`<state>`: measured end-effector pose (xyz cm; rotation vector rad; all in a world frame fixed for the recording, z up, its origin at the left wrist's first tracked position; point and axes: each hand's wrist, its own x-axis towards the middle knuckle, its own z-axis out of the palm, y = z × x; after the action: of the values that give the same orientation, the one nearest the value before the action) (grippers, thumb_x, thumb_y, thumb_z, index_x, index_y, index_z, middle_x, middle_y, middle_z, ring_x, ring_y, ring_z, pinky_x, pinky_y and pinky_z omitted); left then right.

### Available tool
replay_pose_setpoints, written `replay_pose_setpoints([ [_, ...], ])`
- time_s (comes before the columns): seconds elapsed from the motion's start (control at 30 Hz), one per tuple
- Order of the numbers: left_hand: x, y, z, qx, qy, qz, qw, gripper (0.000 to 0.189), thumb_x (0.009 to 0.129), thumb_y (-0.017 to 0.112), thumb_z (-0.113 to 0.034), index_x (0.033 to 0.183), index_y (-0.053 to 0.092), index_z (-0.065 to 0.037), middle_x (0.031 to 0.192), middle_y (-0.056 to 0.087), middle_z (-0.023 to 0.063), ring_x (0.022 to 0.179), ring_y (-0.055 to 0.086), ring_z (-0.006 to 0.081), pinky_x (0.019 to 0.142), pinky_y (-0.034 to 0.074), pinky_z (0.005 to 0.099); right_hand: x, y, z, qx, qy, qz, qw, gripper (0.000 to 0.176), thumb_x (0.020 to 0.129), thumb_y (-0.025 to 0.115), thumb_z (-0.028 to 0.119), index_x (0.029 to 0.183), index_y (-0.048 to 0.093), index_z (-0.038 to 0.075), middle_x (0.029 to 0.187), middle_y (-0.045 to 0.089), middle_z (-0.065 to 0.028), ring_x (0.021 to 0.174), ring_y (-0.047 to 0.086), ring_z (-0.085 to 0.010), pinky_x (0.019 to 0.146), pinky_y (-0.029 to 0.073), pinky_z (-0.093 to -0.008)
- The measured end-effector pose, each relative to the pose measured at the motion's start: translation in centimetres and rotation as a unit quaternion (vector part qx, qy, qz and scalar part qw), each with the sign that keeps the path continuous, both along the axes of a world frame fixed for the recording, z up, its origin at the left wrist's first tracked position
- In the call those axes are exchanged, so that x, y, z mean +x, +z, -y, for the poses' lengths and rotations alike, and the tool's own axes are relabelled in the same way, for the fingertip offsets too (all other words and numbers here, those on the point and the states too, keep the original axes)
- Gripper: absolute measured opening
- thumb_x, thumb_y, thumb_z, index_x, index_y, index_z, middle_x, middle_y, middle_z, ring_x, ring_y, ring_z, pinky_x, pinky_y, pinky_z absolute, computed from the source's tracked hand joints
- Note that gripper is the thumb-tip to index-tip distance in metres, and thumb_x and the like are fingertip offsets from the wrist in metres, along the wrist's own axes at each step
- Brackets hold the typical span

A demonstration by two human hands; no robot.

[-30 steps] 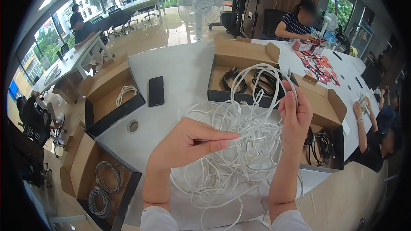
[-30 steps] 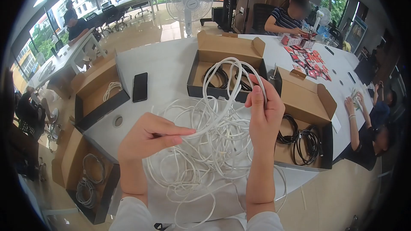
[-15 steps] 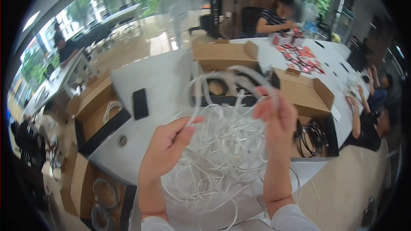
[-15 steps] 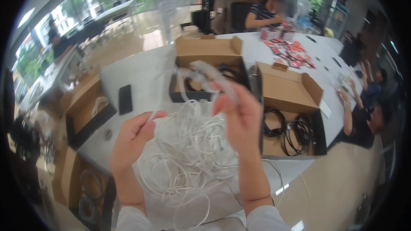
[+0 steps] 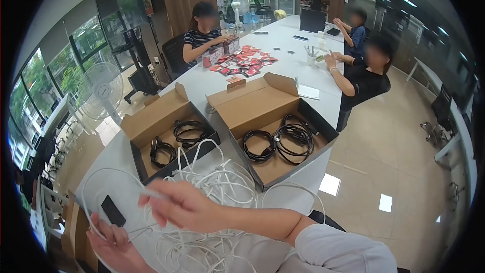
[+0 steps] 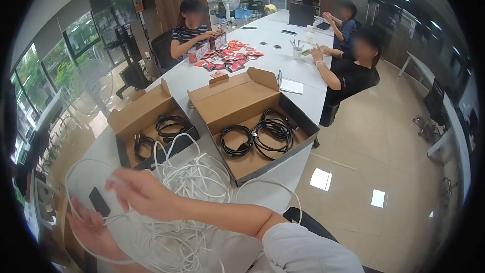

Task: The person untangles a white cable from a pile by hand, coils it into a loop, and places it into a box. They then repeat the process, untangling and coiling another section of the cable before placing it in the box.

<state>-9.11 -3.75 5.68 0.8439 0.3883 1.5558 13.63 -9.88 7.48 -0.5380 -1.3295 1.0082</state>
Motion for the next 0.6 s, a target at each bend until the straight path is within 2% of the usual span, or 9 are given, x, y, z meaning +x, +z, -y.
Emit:
replay_pose_setpoints([
  [0.1,-1.8,-0.5,-1.4,0.184,-0.116,0.032,0.976,0.044,0.100,0.037,-0.031,0.120,0.046,0.007,0.065,0.027,-0.0010,0.051,0.022,0.0081,0.047,0.022,0.0228,1.2,0.0,-0.8,-0.078,-0.012,-0.187,0.979,0.019,0.099,0.044,0.020,0.106,0.055,0.006,0.059,0.046,0.0038,0.051,0.039,-0.0019,0.048,0.032,-0.0218],
  [0.13,-1.6,-0.4,-0.9,0.174,-0.069,0.046,0.981,0.046,0.100,0.037,-0.033,0.120,0.045,0.008,0.065,0.025,-0.0008,0.052,0.020,0.0085,0.049,0.021,0.0235,1.5,-0.3,-1.2,-0.106,-0.025,-0.237,0.965,0.021,0.098,0.045,0.020,0.112,0.054,0.008,0.065,0.046,0.0048,0.051,0.034,-0.0007,0.048,0.030,-0.0201],
  [0.23,0.1,0.4,0.6,0.104,0.097,0.080,0.987,0.048,0.100,0.037,-0.032,0.123,0.043,0.009,0.066,0.025,-0.0006,0.054,0.022,0.0083,0.049,0.020,0.0231,2.4,-0.8,-2.2,-0.129,-0.030,-0.346,0.929,0.028,0.096,0.047,0.018,0.121,0.049,0.007,0.077,0.049,0.0046,0.055,0.036,-0.0010,0.048,0.029,-0.0197],
  [0.27,-0.2,0.1,0.4,0.136,0.079,0.083,0.984,0.052,0.099,0.038,-0.032,0.129,0.038,0.010,0.068,0.026,-0.0005,0.055,0.023,0.0085,0.050,0.020,0.0238,2.5,-1.0,-2.5,-0.145,-0.042,-0.363,0.920,0.039,0.093,0.050,0.016,0.130,0.041,0.007,0.087,0.049,0.0046,0.061,0.038,-0.0008,0.050,0.030,-0.0192],
  [0.37,1.4,1.1,1.5,0.135,0.116,0.107,0.978,0.057,0.099,0.040,-0.034,0.134,0.034,0.010,0.070,0.025,-0.0004,0.055,0.022,0.0088,0.051,0.021,0.0244,2.2,-2.2,-3.5,-0.170,-0.052,-0.342,0.923,0.048,0.090,0.053,0.017,0.133,0.036,0.005,0.092,0.048,0.0050,0.068,0.040,0.0000,0.052,0.029,-0.0183],
  [0.47,0.0,0.3,1.1,0.191,0.050,0.117,0.973,0.061,0.098,0.042,-0.036,0.136,0.031,0.010,0.071,0.026,-0.0002,0.056,0.023,0.0087,0.053,0.021,0.0247,1.9,-2.3,-4.0,-0.187,-0.094,-0.294,0.932,0.048,0.090,0.055,0.014,0.134,0.038,0.008,0.094,0.046,0.0057,0.071,0.039,-0.0024,0.058,0.032,-0.0194],
  [0.57,-0.6,0.7,1.8,0.150,0.057,0.151,0.975,0.061,0.098,0.043,-0.037,0.137,0.030,0.009,0.068,0.028,-0.0007,0.054,0.023,0.0079,0.051,0.021,0.0240,1.7,-3.2,-5.2,-0.197,-0.134,-0.255,0.937,0.056,0.088,0.055,0.013,0.139,0.034,0.008,0.107,0.048,0.0041,0.089,0.042,-0.0030,0.071,0.034,-0.0206],
  [0.6,-1.2,0.8,1.1,0.218,-0.071,0.134,0.964,0.053,0.098,0.044,-0.036,0.130,0.039,0.006,0.061,0.028,-0.0040,0.050,0.021,0.0065,0.049,0.020,0.0239,1.8,-4.0,-5.7,-0.188,-0.127,-0.204,0.952,0.065,0.087,0.058,0.016,0.143,0.027,0.003,0.137,0.034,-0.0104,0.128,0.032,-0.0183,0.106,0.026,-0.0285],
])
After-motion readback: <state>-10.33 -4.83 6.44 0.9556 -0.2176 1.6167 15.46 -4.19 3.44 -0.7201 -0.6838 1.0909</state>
